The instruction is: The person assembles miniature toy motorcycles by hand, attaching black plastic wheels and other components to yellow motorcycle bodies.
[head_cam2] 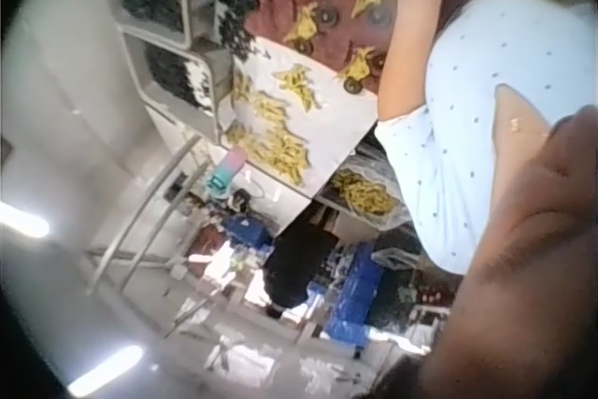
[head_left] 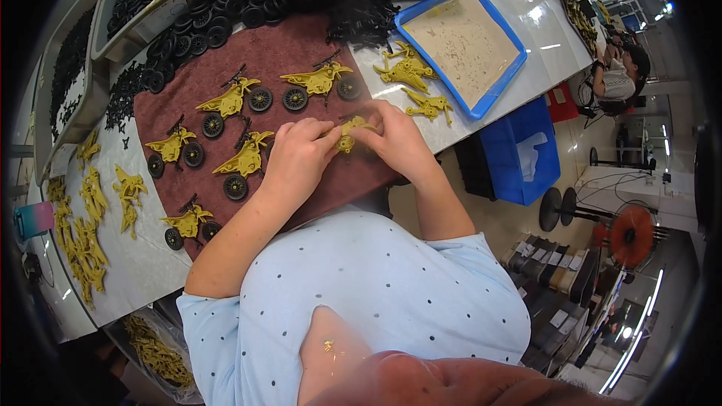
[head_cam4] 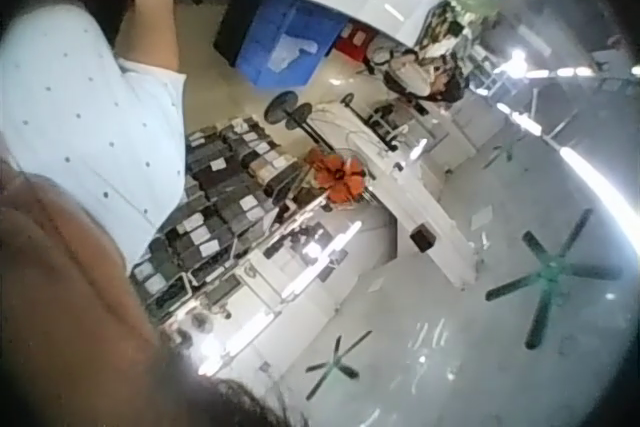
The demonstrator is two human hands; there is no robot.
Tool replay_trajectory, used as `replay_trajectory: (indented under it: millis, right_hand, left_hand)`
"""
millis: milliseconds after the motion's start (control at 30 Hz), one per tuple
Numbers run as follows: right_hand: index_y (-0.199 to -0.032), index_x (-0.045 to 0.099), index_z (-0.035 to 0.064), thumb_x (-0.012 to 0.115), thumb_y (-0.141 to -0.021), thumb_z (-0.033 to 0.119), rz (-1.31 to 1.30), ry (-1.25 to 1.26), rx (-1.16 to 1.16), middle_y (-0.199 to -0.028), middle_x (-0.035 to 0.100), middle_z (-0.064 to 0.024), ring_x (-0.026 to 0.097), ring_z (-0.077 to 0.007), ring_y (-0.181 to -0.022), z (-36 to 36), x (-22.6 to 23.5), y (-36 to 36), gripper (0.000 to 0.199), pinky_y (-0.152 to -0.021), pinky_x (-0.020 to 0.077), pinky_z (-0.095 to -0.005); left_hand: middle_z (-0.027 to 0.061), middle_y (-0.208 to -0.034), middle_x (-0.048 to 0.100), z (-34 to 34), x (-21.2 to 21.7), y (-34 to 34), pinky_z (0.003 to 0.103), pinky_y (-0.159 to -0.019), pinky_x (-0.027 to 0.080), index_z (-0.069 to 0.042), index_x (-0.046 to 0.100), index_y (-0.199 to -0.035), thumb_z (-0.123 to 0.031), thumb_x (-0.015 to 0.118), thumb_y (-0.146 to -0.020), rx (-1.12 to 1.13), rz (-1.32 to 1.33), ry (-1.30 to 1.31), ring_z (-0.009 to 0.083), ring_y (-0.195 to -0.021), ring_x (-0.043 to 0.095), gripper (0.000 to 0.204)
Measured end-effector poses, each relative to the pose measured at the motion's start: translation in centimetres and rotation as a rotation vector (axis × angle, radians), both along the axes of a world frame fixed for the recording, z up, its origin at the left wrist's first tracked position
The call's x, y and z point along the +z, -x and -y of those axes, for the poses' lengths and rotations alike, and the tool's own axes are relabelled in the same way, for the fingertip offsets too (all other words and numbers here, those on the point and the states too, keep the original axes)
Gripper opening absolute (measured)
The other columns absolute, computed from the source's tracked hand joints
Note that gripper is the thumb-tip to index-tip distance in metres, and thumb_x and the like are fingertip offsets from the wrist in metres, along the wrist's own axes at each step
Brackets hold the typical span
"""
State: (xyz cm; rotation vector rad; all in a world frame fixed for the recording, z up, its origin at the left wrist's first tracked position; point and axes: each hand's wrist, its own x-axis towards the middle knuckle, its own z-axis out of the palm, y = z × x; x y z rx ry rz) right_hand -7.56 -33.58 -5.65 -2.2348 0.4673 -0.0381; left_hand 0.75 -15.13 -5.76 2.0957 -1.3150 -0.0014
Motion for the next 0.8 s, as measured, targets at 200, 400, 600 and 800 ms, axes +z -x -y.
replay_trajectory:
  millis: [200, 400, 600, 800]
  right_hand:
    - [-0.114, 0.057, -0.0009, 0.079, -0.075, 0.025, 0.035, 0.053, -0.012, -0.087, 0.062, -0.0123, 0.059, -0.0219, -0.075, -0.38, 0.07, -0.07, 0.052, -0.069, 0.0493, -0.0329]
    - [-0.115, 0.057, -0.0004, 0.079, -0.075, 0.025, 0.003, 0.061, -0.022, -0.087, 0.062, -0.0114, 0.059, -0.0206, -0.074, -0.39, 0.02, -0.18, 0.052, -0.068, 0.0491, -0.0323]
    - [-0.113, 0.057, -0.0007, 0.080, -0.074, 0.025, 0.002, 0.049, -0.026, -0.081, 0.060, -0.0092, 0.056, -0.0180, -0.070, -0.35, 0.04, -0.15, 0.052, -0.065, 0.0480, -0.0310]
    - [-0.112, 0.057, -0.0006, 0.080, -0.073, 0.025, 0.025, 0.067, -0.016, -0.080, 0.059, -0.0086, 0.054, -0.0176, -0.068, -0.27, -0.04, -0.17, 0.052, -0.063, 0.0473, -0.0313]
  left_hand:
    - [0.0053, -0.105, 0.065, -0.08, 0.14, -0.09, 0.037, -0.086, 0.043, -0.005, 0.067, -0.106, -0.006, 0.073, -0.071, -0.004, 0.001, 0.009, 0.0233, -0.098, 0.060, 0.036]
    - [0.0051, -0.105, 0.065, -0.13, 0.19, -0.39, 0.037, -0.087, 0.043, -0.006, 0.066, -0.109, -0.007, 0.073, -0.072, -0.015, -0.033, -0.008, 0.0231, -0.098, 0.060, 0.038]
    - [0.0063, -0.105, 0.064, -0.23, -0.33, -0.26, 0.037, -0.087, 0.043, -0.004, 0.066, -0.108, -0.009, 0.075, -0.071, 0.033, -0.041, 0.010, 0.0245, -0.099, 0.059, 0.038]
    - [0.0063, -0.102, 0.062, -0.33, -0.29, -0.32, 0.038, -0.088, 0.042, -0.004, 0.066, -0.107, -0.010, 0.076, -0.070, 0.046, -0.052, 0.008, 0.0238, -0.100, 0.058, 0.039]
